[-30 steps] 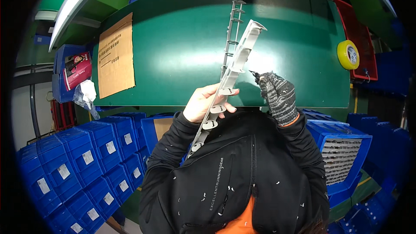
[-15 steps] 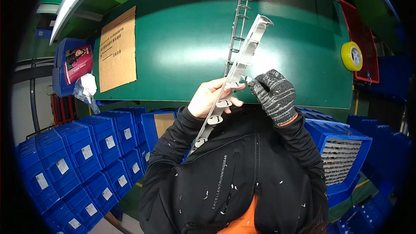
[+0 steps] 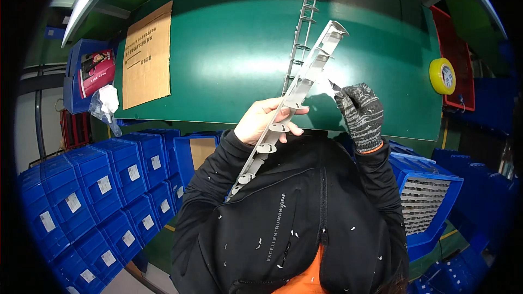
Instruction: The person places plastic parts into a storage bin, retrieves molded plastic pieces from a conveyor, trims them using a small blade tool, and stacks them on the workbench.
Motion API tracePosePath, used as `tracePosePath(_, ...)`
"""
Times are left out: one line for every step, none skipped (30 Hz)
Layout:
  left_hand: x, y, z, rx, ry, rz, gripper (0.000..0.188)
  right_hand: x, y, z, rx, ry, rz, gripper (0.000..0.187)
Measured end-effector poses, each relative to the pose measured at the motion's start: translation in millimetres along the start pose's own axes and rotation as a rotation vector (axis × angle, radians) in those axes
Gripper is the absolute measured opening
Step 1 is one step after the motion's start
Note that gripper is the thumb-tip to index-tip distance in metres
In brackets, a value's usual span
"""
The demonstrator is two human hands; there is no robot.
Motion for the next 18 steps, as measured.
tracePosePath(-0.7, -0.2, -0.3, -0.021, 0.002, -0.014, 0.046, -2.5, 5.8, -0.2, 0.024, -0.012, 0.043, 0.010)
tracePosePath(-1.2, -0.8, -0.7, -0.042, 0.003, -0.027, 0.045, -4.8, 7.8, -1.5, 0.024, -0.014, 0.045, 0.010)
tracePosePath(-1.0, -0.1, -0.9, -0.043, 0.003, -0.026, 0.045, -8.6, 12.9, -12.4, 0.185, 0.122, 0.076, 0.010)
tracePosePath(-1.0, 1.6, -0.6, -0.037, -0.001, -0.014, 0.046, -13.0, 18.3, -21.5, 0.346, 0.257, 0.106, 0.010)
tracePosePath(-0.9, 3.2, -0.2, -0.031, -0.005, -0.002, 0.046, -15.1, 19.6, -24.6, 0.336, 0.317, 0.139, 0.010)
tracePosePath(-1.0, 2.7, 0.3, -0.032, -0.004, -0.004, 0.046, -15.8, 20.1, -25.4, 0.336, 0.316, 0.141, 0.010)
tracePosePath(-0.9, 1.9, 1.4, -0.035, -0.006, -0.007, 0.046, -17.8, 21.3, -30.2, 0.380, 0.360, 0.134, 0.009)
tracePosePath(-1.0, 1.4, 2.4, -0.037, -0.009, -0.010, 0.046, -19.7, 22.5, -34.7, 0.425, 0.404, 0.127, 0.009)
tracePosePath(-0.7, 1.4, 2.7, -0.038, -0.009, -0.010, 0.046, -20.1, 22.7, -36.0, 0.424, 0.404, 0.127, 0.009)
tracePosePath(-0.6, 2.0, 2.5, -0.033, -0.004, -0.005, 0.047, -20.3, 22.8, -36.7, 0.453, 0.405, 0.125, 0.009)
tracePosePath(-0.6, 2.6, 2.3, -0.028, 0.001, 0.000, 0.047, -20.5, 23.2, -37.0, 0.482, 0.406, 0.122, 0.009)
tracePosePath(-0.2, 3.5, 2.5, -0.028, 0.001, 0.002, 0.047, -20.7, 23.5, -37.4, 0.481, 0.406, 0.121, 0.009)
tracePosePath(0.3, 4.2, 2.3, -0.026, 0.005, 0.001, 0.047, -16.8, 19.2, -27.8, 0.356, 0.265, 0.104, 0.009)
tracePosePath(0.9, 4.6, 1.9, -0.024, 0.009, 0.000, 0.048, -14.3, 16.0, -16.7, 0.230, 0.123, 0.086, 0.009)
tracePosePath(1.3, 4.2, 2.0, -0.025, 0.010, 0.000, 0.048, -14.3, 16.4, -6.9, 0.170, 0.048, 0.099, 0.008)
tracePosePath(2.0, 3.7, 2.3, 0.003, 0.010, 0.001, 0.048, -14.9, 17.1, -3.7, 0.170, 0.047, 0.099, 0.008)
tracePosePath(2.5, 3.4, 2.5, 0.030, 0.011, 0.002, 0.048, -15.2, 17.0, 1.0, 0.134, 0.020, 0.093, 0.007)
tracePosePath(1.9, 3.8, 2.5, 0.029, 0.012, 0.002, 0.048, -15.7, 16.5, 4.6, 0.098, -0.008, 0.087, 0.006)
Point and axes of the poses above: each hand's wrist, its own x-axis towards the middle knuckle, its own y-axis out of the palm, z = x × y, the point moved 10 cm from there along x, towards the middle knuckle, and after that the axes turned 9 degrees about -z, right-handed, at the moved point
